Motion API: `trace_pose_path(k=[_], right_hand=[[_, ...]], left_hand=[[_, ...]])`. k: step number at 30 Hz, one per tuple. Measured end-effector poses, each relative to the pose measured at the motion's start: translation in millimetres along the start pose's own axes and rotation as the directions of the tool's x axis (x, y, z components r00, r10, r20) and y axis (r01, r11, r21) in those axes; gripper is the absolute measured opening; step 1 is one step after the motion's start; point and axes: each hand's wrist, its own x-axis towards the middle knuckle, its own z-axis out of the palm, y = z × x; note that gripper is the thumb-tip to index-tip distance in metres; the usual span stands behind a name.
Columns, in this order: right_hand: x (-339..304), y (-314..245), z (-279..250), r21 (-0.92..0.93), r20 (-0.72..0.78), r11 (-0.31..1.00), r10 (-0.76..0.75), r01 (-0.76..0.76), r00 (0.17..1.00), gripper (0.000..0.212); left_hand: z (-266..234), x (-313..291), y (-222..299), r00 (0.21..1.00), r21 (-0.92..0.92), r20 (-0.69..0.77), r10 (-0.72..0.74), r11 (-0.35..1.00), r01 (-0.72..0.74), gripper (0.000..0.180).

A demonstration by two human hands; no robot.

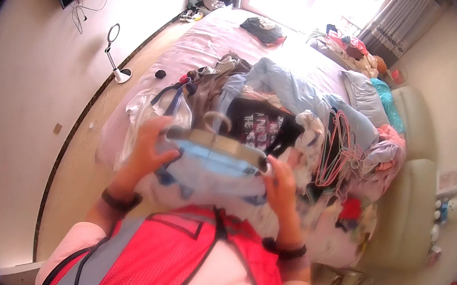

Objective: The person picks up clothing items from a bed, including a vest and t-shirts, places them onto hangers by hand, and hangs them on a rod inside a closet.

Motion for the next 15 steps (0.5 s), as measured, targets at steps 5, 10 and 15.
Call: trace_pose_path(k=[5, 10, 15], right_hand=[[20.2, -2.9, -0.1, -0.079, -0.167, 0.995, -0.072, 0.060, 0.983, 0.043], [35.8, -17.8, -11.4, -0.136, -0.232, 0.987, -0.113, 0.082, 0.966, 0.045], [36.3, -26.2, -31.7, -0.204, -0.228, 0.964, -0.216, 0.171, 0.949, 0.045]], left_hand=[[-3.1, -30.8, -35.8, 0.961, 0.135, -0.197, -0.193, 0.966, 0.222, 0.092], [6.2, -69.9, -80.4, 0.917, 0.216, -0.128, -0.377, 0.892, 0.397, 0.108], [18.9, -86.7, -91.2, 0.865, 0.195, -0.011, -0.501, 0.848, 0.493, 0.114]])
